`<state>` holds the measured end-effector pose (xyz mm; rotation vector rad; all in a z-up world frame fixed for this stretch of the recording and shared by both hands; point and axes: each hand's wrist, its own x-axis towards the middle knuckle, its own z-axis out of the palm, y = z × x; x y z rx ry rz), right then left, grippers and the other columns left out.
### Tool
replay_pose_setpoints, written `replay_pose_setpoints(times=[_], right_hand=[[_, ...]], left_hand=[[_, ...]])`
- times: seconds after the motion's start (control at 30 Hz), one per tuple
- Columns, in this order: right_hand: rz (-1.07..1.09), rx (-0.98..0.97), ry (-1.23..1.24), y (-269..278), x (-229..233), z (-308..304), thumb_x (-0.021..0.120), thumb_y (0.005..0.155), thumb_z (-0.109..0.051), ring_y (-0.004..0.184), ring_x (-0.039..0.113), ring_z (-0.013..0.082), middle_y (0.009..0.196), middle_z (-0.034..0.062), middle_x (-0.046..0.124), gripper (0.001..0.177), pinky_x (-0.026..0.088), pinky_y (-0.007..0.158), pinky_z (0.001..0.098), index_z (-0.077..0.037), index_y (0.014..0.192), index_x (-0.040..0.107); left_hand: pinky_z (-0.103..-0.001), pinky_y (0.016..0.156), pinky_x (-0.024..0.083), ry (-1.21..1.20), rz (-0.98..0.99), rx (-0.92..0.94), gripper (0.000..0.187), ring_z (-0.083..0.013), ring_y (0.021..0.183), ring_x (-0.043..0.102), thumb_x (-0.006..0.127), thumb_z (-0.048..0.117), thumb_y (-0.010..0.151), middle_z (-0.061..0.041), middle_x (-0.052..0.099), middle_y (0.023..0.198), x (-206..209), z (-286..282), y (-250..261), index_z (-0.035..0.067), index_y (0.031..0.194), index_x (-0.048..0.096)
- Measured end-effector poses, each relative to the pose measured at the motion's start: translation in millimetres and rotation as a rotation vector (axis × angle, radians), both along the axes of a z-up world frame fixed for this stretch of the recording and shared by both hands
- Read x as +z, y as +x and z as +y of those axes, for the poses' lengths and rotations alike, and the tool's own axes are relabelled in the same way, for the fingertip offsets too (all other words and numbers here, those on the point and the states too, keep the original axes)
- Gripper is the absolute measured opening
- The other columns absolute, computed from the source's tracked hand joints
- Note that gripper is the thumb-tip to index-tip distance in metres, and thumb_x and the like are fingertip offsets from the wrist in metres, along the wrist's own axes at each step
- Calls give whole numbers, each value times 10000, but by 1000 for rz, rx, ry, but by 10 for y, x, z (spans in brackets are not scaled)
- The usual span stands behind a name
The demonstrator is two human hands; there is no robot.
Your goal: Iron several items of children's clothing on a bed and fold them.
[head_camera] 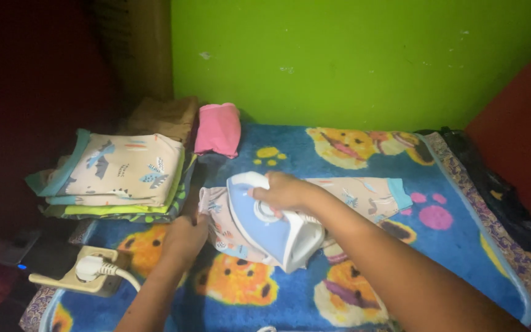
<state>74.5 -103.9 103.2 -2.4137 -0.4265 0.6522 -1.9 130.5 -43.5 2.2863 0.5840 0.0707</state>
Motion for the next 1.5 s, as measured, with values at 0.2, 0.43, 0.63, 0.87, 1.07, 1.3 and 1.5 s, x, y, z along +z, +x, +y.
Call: replay_pose_setpoints(times=[0.2,0.43,0.63,0.87,1.07,1.3,1.5], right_hand=[[105,-118,194,-160,47,195,685,926,-424,529,609,197,629,90,639,507,498,474,383,56,1081,637],[82,1,182,-268,-29,264,656,935,-413,518,638,198,635,93,661,485,543,493,375,65,1009,690],[-15,-111,38,-612,73,371,621,897,-445,725,766,316,808,216,761,502,600,722,435,0,1126,653],[-334,-108,-244,-343,123,367,656,905,-456,1107,667,430,1146,251,699,537,523,953,512,-52,1256,612],[-455,-64,-435,-5,-16,-742,711,836,-343,994,714,372,1045,178,739,470,560,884,483,-172,1268,640],[-446,-11,-542,208,88,-1888,753,764,-320,948,745,338,1003,137,769,395,573,862,455,-202,1138,700],[-450,219,-372,-63,354,-1304,772,623,-343,903,730,346,961,110,766,533,561,804,473,-272,1151,735]], left_hand=[[-461,830,560,-195,72,-56,505,-382,857,770,576,426,885,-261,771,850,182,30,-34,-39,866,770],[-446,782,561,-179,39,13,407,-360,808,765,606,321,883,-259,749,817,37,39,10,-51,827,760],[-442,798,580,-286,32,-9,384,-351,802,790,593,289,861,-224,789,801,3,5,-12,-27,796,800],[-495,882,550,-33,-21,79,486,-446,944,725,628,424,905,-300,737,940,15,-159,-90,-43,928,763],[-515,937,524,32,10,90,542,-464,1046,685,669,470,861,-308,712,1065,189,-222,-108,-36,1046,731],[-488,938,528,-38,52,89,545,-432,1034,709,677,483,861,-283,733,1030,79,-149,1,-34,1012,758],[-439,839,567,-273,-15,30,513,-353,891,775,638,425,867,-250,781,905,-10,1,22,-62,962,767]])
